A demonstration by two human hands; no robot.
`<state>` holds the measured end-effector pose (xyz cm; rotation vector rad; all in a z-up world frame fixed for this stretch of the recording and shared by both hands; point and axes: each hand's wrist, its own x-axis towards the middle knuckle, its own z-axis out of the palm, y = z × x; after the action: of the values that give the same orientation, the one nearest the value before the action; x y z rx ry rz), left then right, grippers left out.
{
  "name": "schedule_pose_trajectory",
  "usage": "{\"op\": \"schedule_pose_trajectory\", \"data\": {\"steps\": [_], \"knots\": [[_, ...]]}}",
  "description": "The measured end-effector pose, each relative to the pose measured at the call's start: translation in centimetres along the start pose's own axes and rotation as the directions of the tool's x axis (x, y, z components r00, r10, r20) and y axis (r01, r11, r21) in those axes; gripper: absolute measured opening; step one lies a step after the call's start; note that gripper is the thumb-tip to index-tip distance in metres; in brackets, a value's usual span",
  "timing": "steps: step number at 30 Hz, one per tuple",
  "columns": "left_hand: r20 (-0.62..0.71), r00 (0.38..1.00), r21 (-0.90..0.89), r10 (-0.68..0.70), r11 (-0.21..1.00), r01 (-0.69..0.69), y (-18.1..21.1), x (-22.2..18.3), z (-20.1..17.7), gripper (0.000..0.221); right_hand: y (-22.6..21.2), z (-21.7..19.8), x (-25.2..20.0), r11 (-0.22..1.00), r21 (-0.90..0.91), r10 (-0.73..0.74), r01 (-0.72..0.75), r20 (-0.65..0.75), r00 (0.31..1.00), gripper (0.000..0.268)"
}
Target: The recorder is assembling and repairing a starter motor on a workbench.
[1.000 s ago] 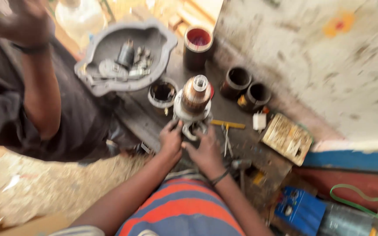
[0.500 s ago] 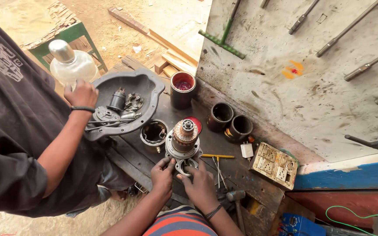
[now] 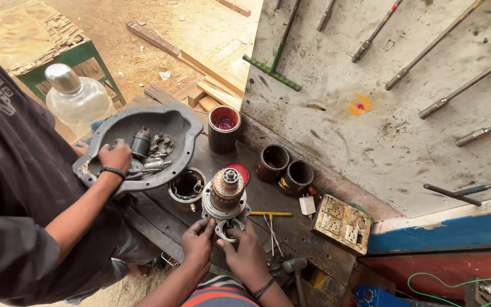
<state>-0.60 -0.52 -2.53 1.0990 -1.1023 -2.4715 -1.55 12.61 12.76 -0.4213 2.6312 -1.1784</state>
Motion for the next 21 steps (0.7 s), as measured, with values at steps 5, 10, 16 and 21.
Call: {"op": "schedule_pose_trajectory", "data": {"steps": [5,10,16,21], "knots": [[0.048,0.978,0.201,0.203,0.957,-0.208,0.8,0.1,-0.5,0.022,-1.2,-0.5,-0.1,0.999,0.009,0.052,-0.052,0.017,0.999,0.037],[0.135,0.954,0.327,0.268,0.897,-0.299,1.7,0.3,-1.2,0.02,-0.7,-0.4,-0.1,0.999,0.006,0.05,-0.051,0.015,0.999,0.037],[0.308,0.944,0.432,0.119,0.867,-0.25,5.7,1.1,-1.2,0.018,-1.4,-0.8,0.1,0.993,-0.007,0.12,-0.119,0.036,0.992,0.036],[0.327,0.931,0.728,0.166,0.584,-0.359,9.7,-2.7,1.2,0.012,-1.3,-0.8,0.0,0.996,0.009,0.084,-0.085,0.018,0.996,0.036]]}}
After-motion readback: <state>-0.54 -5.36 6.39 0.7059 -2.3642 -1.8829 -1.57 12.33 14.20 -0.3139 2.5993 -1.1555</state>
